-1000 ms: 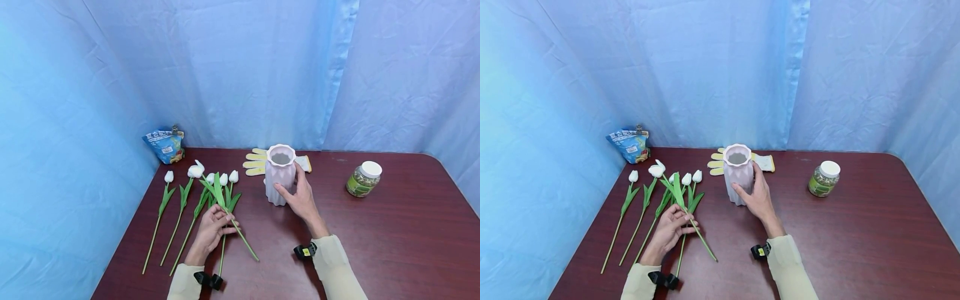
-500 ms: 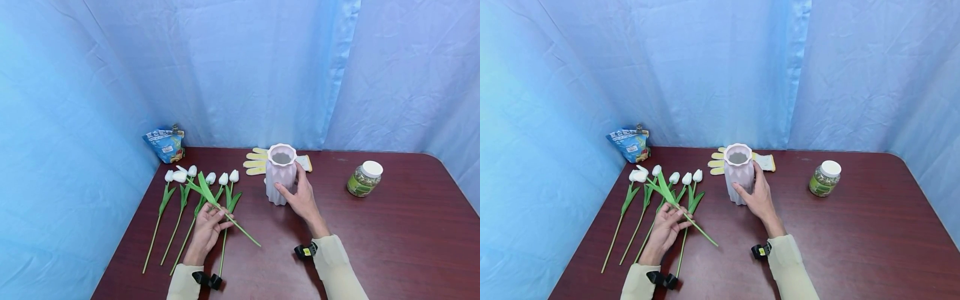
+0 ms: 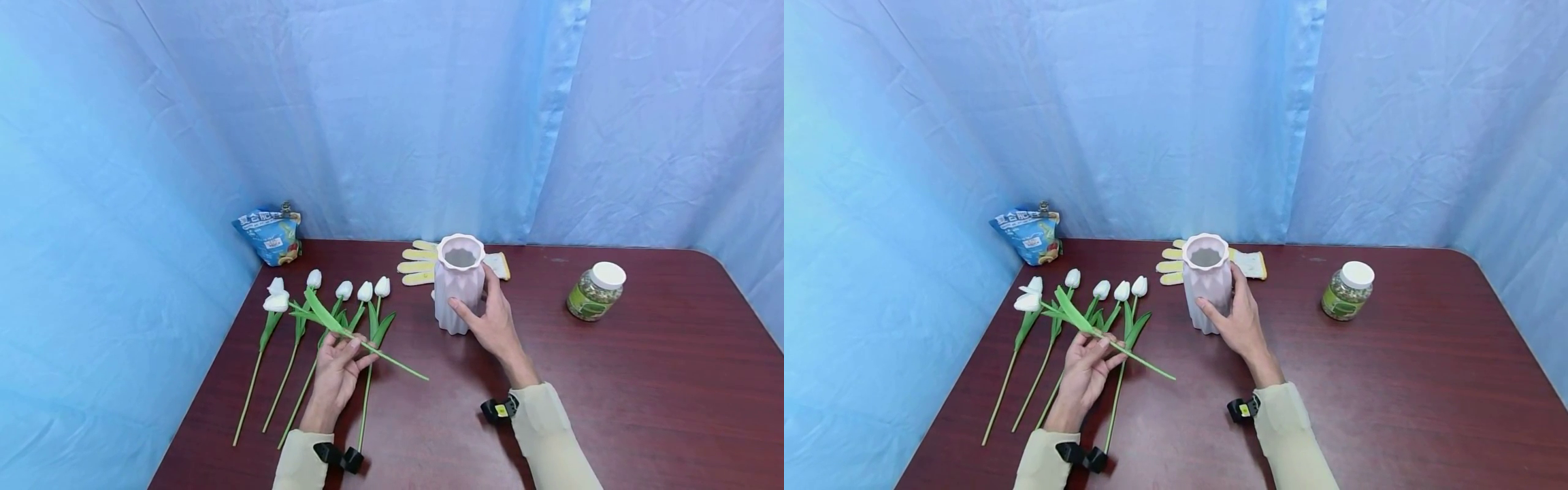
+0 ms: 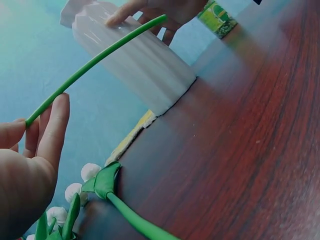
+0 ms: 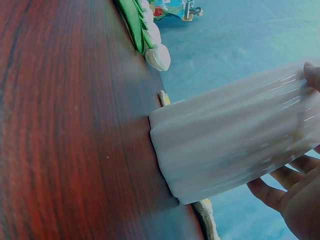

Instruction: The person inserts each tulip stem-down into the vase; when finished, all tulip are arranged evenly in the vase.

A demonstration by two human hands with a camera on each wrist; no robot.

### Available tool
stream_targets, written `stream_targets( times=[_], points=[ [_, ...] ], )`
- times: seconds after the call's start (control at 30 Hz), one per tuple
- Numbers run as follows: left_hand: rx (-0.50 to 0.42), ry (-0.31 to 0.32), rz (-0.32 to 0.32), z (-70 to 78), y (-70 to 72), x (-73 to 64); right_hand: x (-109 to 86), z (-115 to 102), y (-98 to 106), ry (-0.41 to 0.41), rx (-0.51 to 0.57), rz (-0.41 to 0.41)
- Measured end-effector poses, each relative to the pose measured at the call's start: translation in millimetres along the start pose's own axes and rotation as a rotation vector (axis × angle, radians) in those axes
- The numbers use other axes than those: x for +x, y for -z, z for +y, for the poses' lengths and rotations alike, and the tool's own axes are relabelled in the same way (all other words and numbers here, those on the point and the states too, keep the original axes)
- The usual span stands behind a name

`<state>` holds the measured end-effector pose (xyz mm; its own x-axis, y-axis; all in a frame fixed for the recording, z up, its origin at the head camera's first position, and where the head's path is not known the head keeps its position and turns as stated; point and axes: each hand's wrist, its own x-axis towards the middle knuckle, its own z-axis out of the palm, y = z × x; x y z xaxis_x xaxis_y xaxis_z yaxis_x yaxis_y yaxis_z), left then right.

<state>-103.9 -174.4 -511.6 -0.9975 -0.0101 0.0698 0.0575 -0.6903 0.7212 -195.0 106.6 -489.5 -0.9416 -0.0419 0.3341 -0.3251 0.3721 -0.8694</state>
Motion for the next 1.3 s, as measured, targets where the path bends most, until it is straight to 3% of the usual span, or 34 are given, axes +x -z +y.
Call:
stream_targets(
  times=[0.2, 0.53, 0.97, 1.3],
  points=[
    [-0.022, -0.04, 0.061, 1.1, -3.7, 3.2, 0.1, 0, 1, -0.002, -0.002, 0.0],
    [-0.084, -0.097, 0.059, 9.0, -12.9, 12.9, -1.1, -1, 2, -0.004, 0.006, -0.022],
    [-0.153, -0.151, 0.186, 18.5, -23.0, 24.0, -1.5, -2, 2, -0.02, 0.015, -0.038],
    [-0.199, -0.195, 0.194, 29.3, -30.6, 32.5, -2.0, -3, 2, -0.014, 0.012, -0.027]
  ],
)
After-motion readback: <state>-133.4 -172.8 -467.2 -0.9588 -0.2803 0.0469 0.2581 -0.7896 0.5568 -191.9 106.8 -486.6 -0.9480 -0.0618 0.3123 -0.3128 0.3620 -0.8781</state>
